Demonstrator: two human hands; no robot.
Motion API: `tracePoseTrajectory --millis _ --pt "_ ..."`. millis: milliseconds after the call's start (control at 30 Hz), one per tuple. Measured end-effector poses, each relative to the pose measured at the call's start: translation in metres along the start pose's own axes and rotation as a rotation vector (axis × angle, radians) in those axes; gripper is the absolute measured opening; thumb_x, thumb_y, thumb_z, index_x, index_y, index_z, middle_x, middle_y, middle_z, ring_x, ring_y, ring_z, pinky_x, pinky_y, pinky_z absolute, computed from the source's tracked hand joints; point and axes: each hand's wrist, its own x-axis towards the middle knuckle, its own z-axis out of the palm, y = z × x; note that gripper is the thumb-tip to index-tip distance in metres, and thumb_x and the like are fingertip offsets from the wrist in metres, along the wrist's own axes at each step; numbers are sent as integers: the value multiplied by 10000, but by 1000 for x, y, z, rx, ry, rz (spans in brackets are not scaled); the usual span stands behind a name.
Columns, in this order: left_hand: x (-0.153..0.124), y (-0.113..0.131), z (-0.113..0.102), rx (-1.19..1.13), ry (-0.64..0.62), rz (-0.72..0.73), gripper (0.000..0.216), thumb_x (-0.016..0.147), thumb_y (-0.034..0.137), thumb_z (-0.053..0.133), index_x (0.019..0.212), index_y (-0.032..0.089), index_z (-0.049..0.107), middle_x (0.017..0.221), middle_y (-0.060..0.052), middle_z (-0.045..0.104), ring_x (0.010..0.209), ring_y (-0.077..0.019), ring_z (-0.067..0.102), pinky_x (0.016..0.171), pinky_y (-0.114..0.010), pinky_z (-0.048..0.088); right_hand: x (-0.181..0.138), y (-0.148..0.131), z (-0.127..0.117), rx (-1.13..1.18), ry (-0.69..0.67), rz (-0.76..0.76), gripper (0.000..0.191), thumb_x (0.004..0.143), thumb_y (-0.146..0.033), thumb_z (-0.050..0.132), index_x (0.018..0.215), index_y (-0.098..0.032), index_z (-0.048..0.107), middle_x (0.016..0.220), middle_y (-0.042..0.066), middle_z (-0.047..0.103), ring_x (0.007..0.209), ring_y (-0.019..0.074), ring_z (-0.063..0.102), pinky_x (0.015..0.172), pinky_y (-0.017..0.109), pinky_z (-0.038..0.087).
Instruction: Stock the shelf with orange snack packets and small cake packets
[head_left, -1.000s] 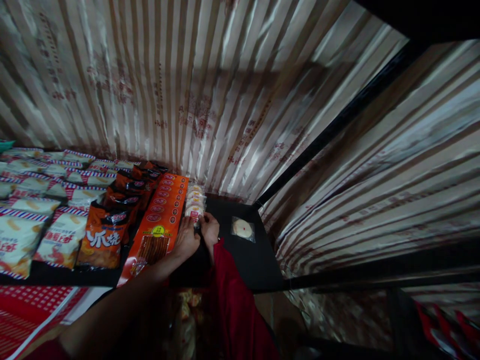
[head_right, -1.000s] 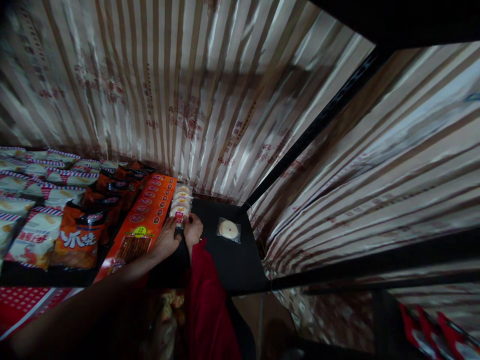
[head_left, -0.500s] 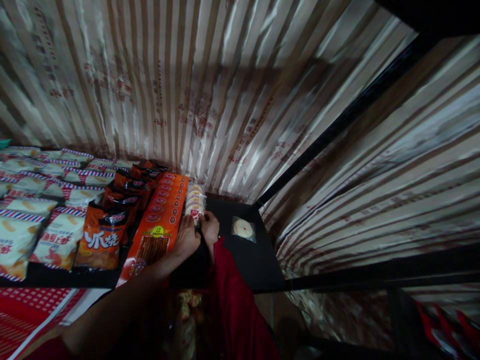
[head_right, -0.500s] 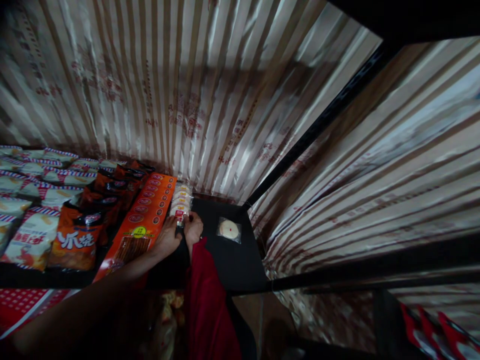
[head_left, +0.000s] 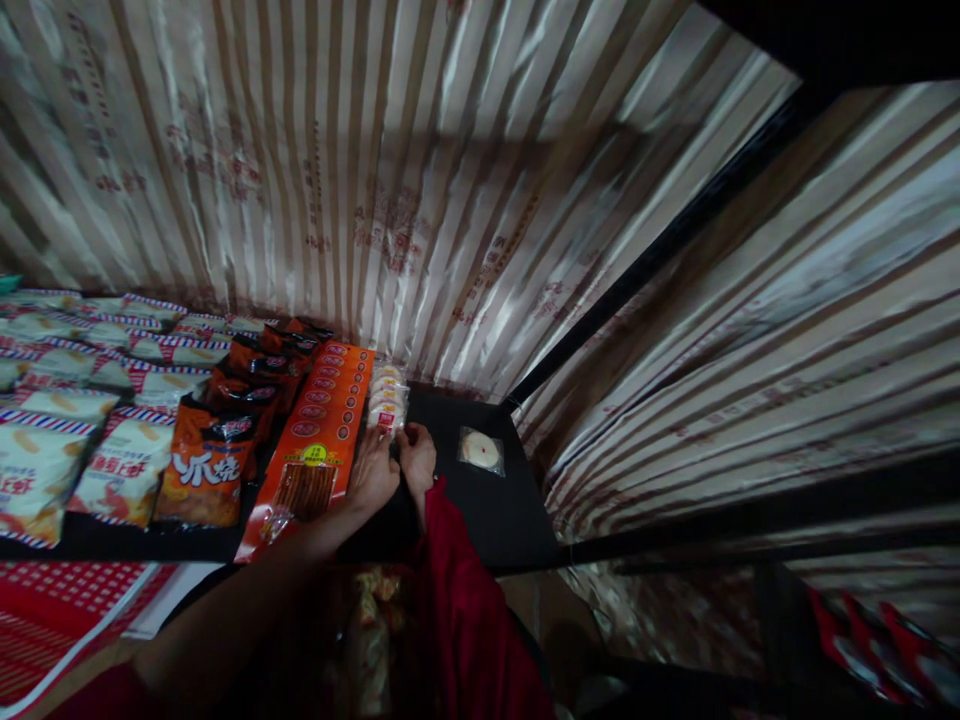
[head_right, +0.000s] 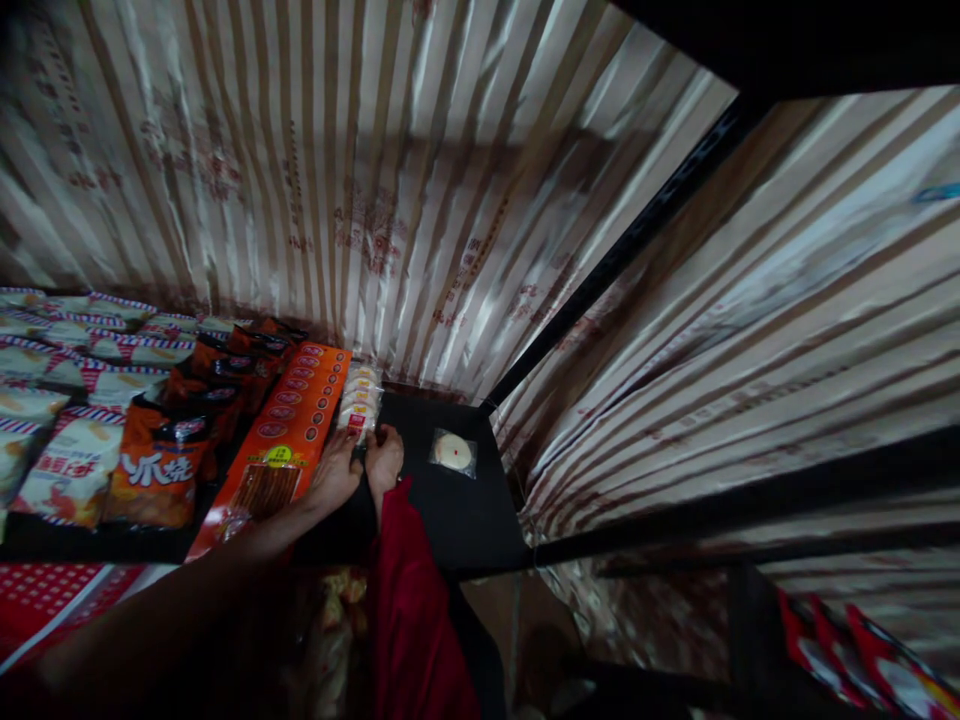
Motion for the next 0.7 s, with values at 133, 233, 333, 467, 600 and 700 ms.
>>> tracePoseTrajectory --millis 133,233,333,467,600,700 --pt "-15 11 -7 -54 -93 -50 483 773 72 425 1248 111 498 1289 -128 555 1233 -219 478 1044 -353 380 -18 0 -6 -39 -1 13 282 779 -241 534 1033 -158 625 976 78 678 855 165 630 788 254 466" --pt "-29 17 -13 -109 -142 -52 473 775 55 421 1227 151 521 1271 -98 574 1194 -189 511 1027 -316 393 -33 1 -14 -42 -52 9 292 781 -182 498 1041 -153 628 993 73 677 848 148 626 790 234 464" --pt "-45 19 -15 -148 -165 -19 467 784 51 411 1229 137 523 1270 -96 571 1167 -170 530 1019 -275 393 -48 6 -21 -23 -113 -3 313 790 -156 470 1062 -138 624 1037 77 671 892 143 624 826 224 457" --pt "-68 18 -11 -160 -178 -6 448 790 57 406 1206 151 544 1242 -89 587 1119 -166 559 996 -279 414 -71 17 -29 14 -135 -29 332 791 -128 427 1058 -152 624 1048 59 676 935 132 623 861 221 450" --pt "-95 15 -5 -159 -200 54 464 776 48 400 1205 159 541 1207 -86 602 1105 -173 562 985 -294 427 -99 27 -39 49 -114 -41 357 788 -110 386 1047 -165 625 1034 48 682 945 132 623 882 238 450" --pt "-117 12 -2 -175 -207 140 462 771 44 388 1191 158 543 1179 -88 607 1110 -170 547 1001 -297 415 -124 33 -47 75 -101 -64 379 785 -104 351 1034 -156 631 1021 60 681 941 138 622 886 247 451"
